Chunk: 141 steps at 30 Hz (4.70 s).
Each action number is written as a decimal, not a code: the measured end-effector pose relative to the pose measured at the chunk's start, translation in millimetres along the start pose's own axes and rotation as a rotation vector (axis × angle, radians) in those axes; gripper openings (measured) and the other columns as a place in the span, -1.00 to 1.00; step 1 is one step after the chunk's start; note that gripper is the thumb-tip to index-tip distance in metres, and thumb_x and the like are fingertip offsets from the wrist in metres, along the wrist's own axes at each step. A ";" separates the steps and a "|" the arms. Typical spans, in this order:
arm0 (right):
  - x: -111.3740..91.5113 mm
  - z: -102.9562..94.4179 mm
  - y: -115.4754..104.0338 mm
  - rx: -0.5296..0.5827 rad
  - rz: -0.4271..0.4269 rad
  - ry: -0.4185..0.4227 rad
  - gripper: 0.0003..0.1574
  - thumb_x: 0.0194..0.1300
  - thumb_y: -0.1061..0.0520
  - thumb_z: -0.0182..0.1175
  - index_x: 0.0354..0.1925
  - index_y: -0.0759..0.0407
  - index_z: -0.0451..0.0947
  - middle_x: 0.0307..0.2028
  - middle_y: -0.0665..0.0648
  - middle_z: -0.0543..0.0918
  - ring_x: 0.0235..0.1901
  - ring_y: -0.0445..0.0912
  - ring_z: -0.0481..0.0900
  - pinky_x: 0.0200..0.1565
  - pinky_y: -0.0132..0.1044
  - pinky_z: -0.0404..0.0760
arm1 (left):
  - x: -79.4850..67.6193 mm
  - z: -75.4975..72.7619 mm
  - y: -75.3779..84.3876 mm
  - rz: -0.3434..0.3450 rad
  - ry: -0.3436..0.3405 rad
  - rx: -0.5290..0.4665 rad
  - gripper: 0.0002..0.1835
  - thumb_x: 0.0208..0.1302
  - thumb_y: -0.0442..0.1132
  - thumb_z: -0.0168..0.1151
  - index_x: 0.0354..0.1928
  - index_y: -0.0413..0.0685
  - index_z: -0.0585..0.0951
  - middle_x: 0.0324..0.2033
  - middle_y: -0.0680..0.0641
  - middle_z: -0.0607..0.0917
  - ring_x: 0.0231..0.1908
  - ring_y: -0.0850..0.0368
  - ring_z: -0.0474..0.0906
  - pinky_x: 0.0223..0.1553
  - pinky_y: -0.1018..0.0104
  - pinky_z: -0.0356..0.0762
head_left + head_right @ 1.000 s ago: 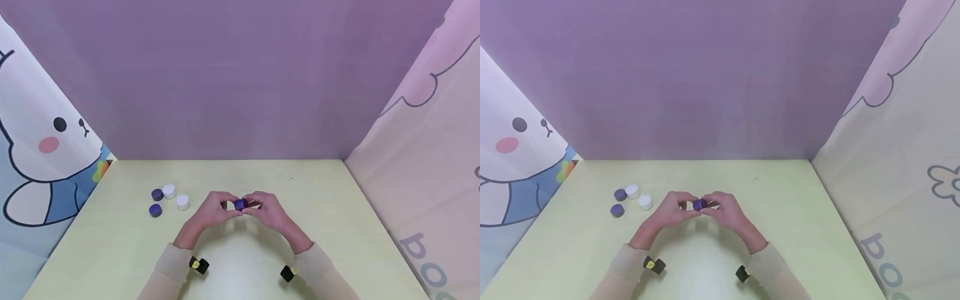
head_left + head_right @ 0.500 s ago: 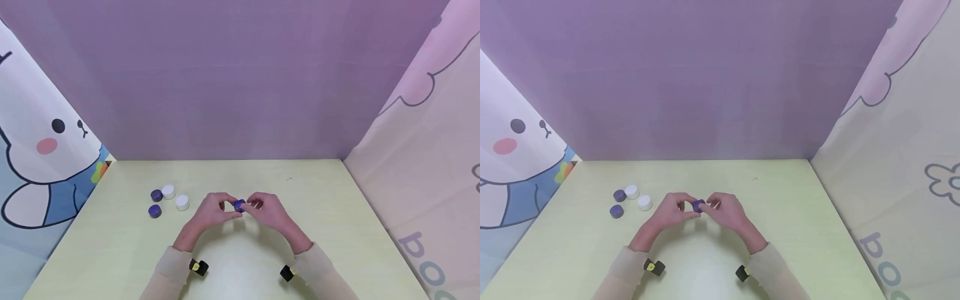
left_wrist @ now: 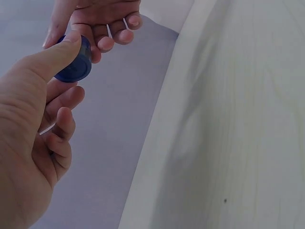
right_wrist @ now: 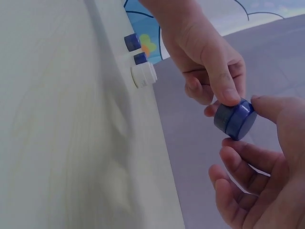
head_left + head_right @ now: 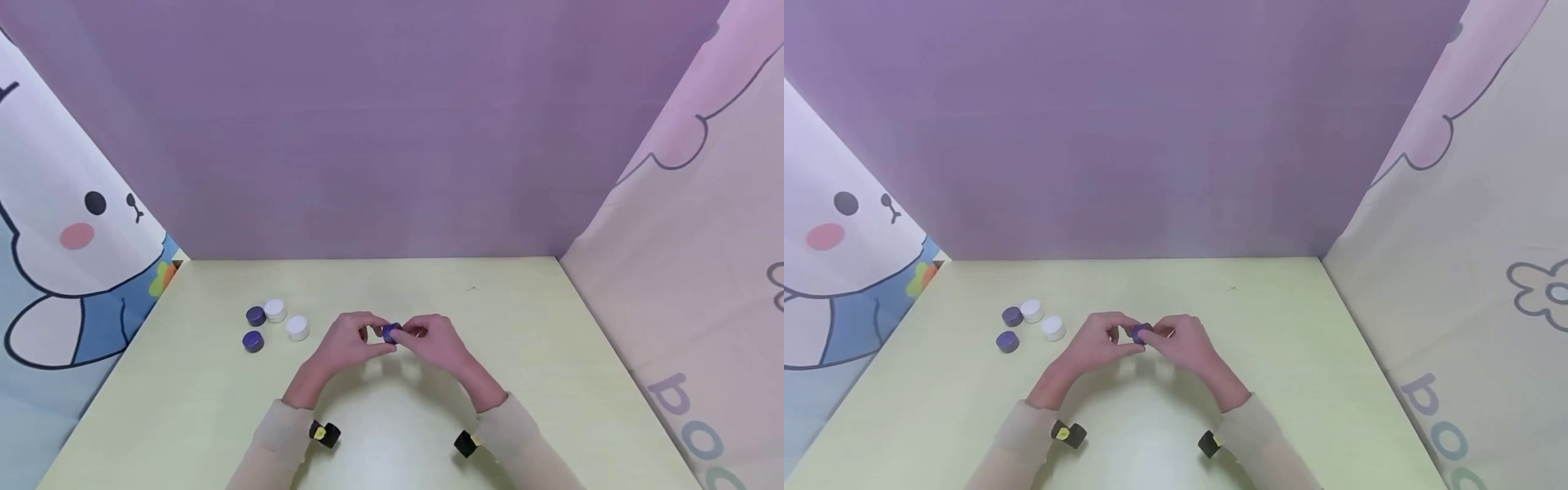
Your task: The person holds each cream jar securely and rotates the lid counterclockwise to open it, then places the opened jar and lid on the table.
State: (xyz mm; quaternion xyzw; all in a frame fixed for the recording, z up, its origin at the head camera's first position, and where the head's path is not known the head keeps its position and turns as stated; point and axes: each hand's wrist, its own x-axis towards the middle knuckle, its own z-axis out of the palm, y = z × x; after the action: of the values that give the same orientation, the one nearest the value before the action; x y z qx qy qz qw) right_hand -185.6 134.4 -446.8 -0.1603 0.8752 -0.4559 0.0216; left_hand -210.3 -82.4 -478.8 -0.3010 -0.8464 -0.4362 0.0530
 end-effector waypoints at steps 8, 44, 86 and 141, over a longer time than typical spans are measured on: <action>-2.2 -4.8 0.9 0.022 -0.051 -0.058 -0.74 0.19 -0.02 0.39 -0.17 0.05 0.70 -0.38 -0.07 0.65 -0.39 -0.10 0.57 -0.35 -0.26 0.56 | -2.6 2.0 0.7 -0.030 -0.017 -0.016 -0.61 -0.04 0.20 0.49 -0.16 0.26 0.74 -0.41 0.25 0.65 -0.59 0.27 0.43 -0.59 0.34 0.43; 3.7 -1.7 -4.1 -0.086 0.102 -0.036 -0.42 0.29 -0.36 0.14 -0.47 0.07 0.68 -0.66 -0.05 0.51 -0.66 -0.17 0.33 -0.59 -0.33 0.30 | -1.8 -3.6 1.4 -0.052 -0.004 -0.021 -0.59 -0.09 0.15 0.54 -0.19 0.17 0.75 -0.43 0.07 0.69 -0.63 0.27 0.43 -0.61 0.37 0.42; 1.7 3.3 -12.4 -0.068 0.106 0.041 -0.51 0.36 -0.26 0.13 -0.31 0.10 0.68 -0.27 0.05 0.63 -0.45 -0.13 0.54 -0.46 -0.23 0.53 | 0.9 -1.3 -3.1 -0.006 0.025 -0.053 -0.61 -0.04 0.11 0.52 -0.14 0.20 0.74 -0.51 0.27 0.63 -0.62 0.29 0.45 -0.59 0.37 0.45; 2.5 12.1 0.0 -0.092 0.153 -0.050 -0.27 0.32 -0.45 0.00 -0.65 0.06 0.52 -0.76 -0.07 0.22 -0.73 -0.18 0.16 -0.64 -0.34 0.11 | -17.2 8.0 -14.1 -0.100 -0.005 -0.121 -0.60 -0.01 0.02 0.54 -0.11 0.07 0.72 -0.54 0.22 0.63 -0.64 0.24 0.43 -0.65 0.38 0.41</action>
State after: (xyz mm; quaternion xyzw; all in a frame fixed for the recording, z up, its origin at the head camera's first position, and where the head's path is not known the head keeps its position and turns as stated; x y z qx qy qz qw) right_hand -185.8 124.1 -453.6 -0.1052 0.9040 -0.4083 0.0707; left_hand -202.8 -90.5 -499.7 -0.2620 -0.8326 -0.4880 0.0106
